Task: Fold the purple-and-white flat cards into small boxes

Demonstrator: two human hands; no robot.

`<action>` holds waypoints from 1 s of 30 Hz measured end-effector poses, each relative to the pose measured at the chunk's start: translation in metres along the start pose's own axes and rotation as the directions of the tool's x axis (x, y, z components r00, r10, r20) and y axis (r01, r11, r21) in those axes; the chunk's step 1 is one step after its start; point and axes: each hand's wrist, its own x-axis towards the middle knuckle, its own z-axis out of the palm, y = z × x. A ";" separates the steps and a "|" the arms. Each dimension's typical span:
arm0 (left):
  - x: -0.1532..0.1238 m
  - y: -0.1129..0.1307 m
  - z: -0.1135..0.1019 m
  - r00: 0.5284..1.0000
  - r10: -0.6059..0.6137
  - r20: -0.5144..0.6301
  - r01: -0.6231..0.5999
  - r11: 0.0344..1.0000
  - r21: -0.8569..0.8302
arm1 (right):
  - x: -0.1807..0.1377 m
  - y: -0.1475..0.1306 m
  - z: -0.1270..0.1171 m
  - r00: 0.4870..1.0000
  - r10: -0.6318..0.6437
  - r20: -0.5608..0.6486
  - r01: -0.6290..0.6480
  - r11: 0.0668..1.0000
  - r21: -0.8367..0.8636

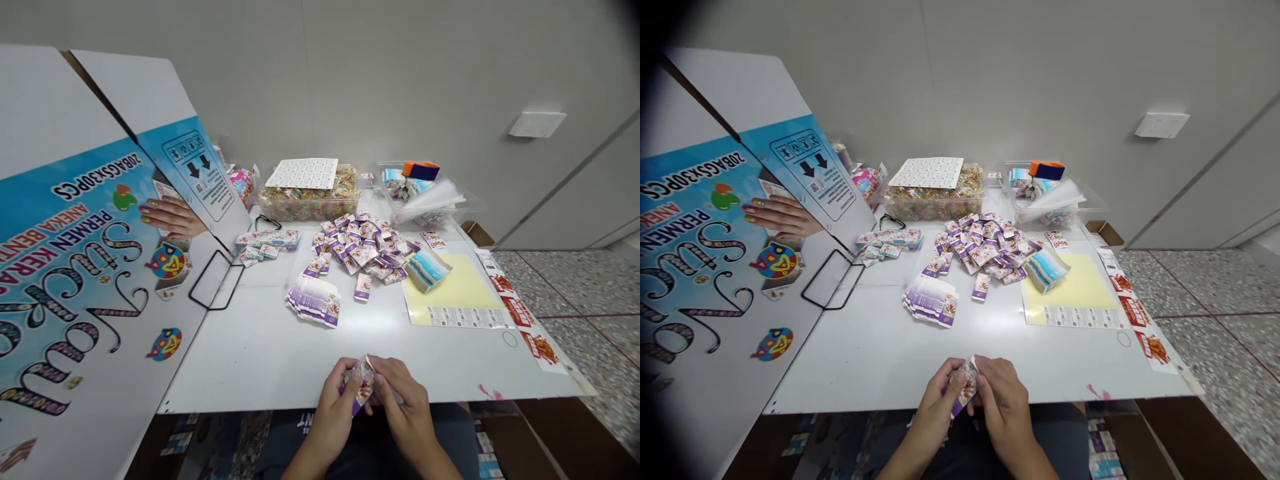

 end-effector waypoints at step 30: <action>-0.004 -0.011 -0.016 0.938 0.326 -0.115 -0.256 0.879 0.402 | 0.028 0.006 0.006 0.819 0.560 0.127 -0.519 0.627 0.582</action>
